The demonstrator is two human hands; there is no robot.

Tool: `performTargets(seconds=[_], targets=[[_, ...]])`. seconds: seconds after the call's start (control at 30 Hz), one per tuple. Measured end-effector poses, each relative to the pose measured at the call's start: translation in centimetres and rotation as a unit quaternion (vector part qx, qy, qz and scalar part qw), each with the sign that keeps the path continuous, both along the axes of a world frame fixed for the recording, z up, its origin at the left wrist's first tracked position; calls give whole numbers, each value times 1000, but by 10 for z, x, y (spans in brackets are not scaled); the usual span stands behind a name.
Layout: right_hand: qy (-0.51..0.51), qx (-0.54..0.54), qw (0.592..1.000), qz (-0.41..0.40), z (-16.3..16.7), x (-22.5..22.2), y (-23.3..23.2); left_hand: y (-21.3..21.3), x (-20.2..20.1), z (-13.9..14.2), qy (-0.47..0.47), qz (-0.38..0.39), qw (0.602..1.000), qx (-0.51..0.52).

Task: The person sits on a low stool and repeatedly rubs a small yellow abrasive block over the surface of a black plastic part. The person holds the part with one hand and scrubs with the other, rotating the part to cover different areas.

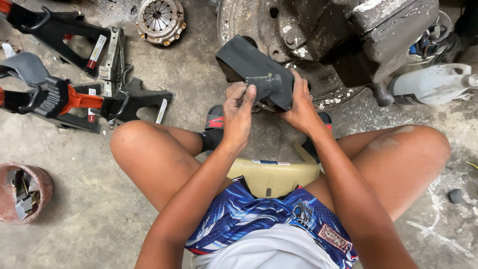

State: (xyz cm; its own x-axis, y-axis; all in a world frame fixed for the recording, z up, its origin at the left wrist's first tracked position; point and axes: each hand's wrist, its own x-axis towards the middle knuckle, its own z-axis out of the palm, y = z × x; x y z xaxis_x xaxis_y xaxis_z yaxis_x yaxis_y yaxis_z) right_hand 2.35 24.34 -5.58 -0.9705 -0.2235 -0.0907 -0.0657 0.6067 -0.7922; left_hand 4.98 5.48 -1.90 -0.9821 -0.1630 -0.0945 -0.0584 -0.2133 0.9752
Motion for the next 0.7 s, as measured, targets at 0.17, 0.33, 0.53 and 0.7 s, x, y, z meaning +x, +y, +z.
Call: performTargets(seconds=[0.17,0.33,0.53,0.7], targets=[[25,-31,998,41,5,2,1,-2,-15,-1,-69,-99,990,74],[58,-170,980,87,19,2,0,2,-28,-11,-54,-145,988,29],[48,-242,965,-87,41,1,-3,8,-33,-22,-16,-122,992,10],[184,-146,960,-149,64,5,-2,5,-34,-13,5,-143,989,-45]])
